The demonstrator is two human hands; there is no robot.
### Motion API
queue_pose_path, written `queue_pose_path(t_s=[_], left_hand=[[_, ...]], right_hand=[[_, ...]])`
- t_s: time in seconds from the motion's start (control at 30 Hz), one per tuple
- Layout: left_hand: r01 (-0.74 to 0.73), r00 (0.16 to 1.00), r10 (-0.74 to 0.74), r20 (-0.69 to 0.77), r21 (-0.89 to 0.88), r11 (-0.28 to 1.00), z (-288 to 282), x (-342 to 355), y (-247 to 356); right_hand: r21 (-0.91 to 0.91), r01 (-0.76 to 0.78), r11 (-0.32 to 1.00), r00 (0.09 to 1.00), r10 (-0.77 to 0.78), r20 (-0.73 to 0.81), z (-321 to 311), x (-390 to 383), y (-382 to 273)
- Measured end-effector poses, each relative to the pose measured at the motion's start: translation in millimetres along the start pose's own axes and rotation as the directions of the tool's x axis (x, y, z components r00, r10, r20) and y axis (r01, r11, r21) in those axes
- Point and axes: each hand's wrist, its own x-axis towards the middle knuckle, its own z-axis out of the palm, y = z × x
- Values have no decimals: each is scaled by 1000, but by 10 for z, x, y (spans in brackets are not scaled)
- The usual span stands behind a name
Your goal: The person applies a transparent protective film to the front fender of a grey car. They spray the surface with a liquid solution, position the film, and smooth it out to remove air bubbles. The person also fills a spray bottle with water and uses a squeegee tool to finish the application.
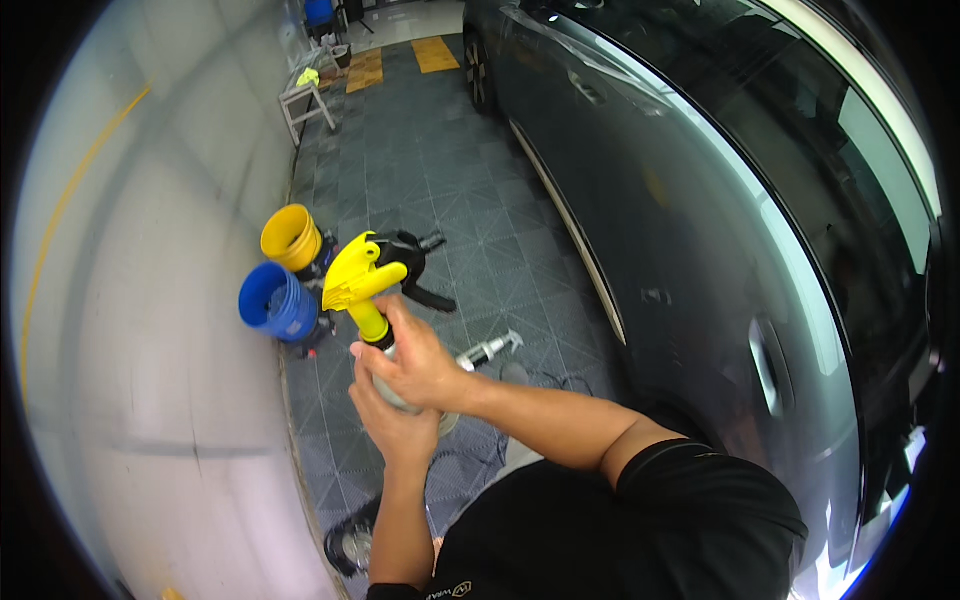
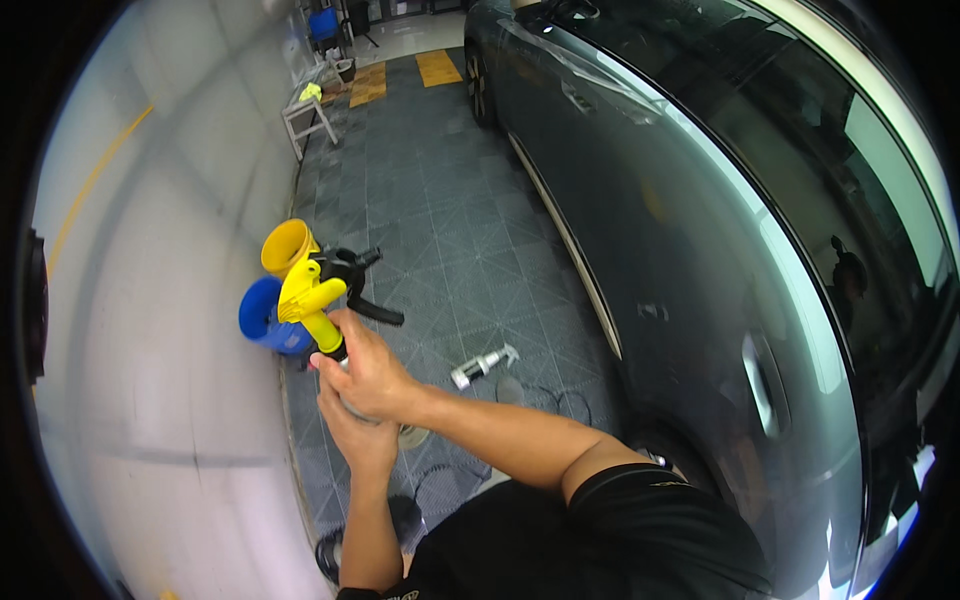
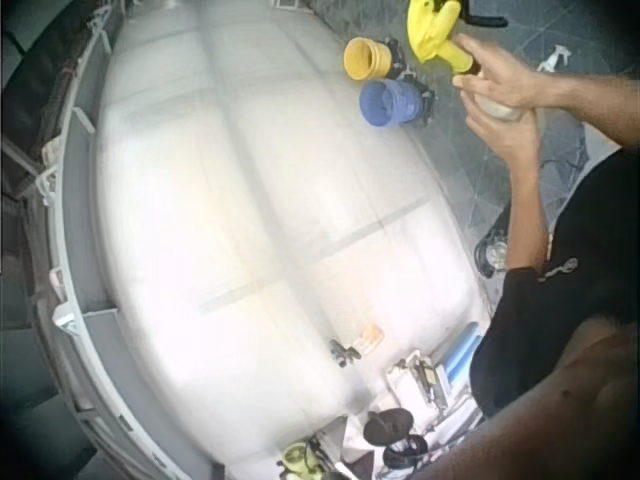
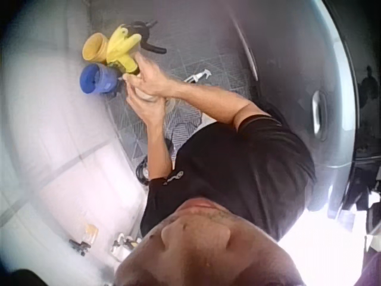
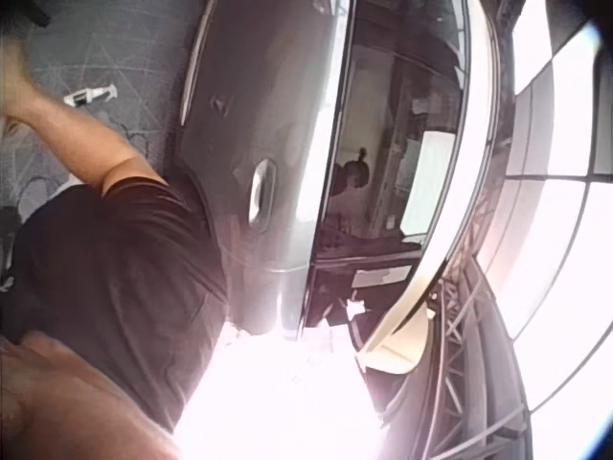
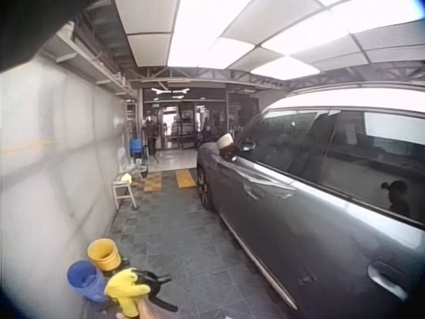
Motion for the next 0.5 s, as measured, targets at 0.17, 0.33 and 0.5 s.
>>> queue_pose_path(t_s=[0.17, 0.33, 0.5], left_hand=[[301, 948, -123, 293, -703, 644, 533, 1307, -252], [803, 573, 119, 811, -584, 118, 1218, 2418, -248], [673, 732, -4, 681, -722, 164, 1840, 2763, -151]], right_hand=[[239, -235, 942, 967, 202, 156, -863, 1511, 327], [574, -176, 800, 955, -4, 298, -1432, 2635, 76], [508, -134, 851, 987, 72, 141, -1763, 3504, 486]])
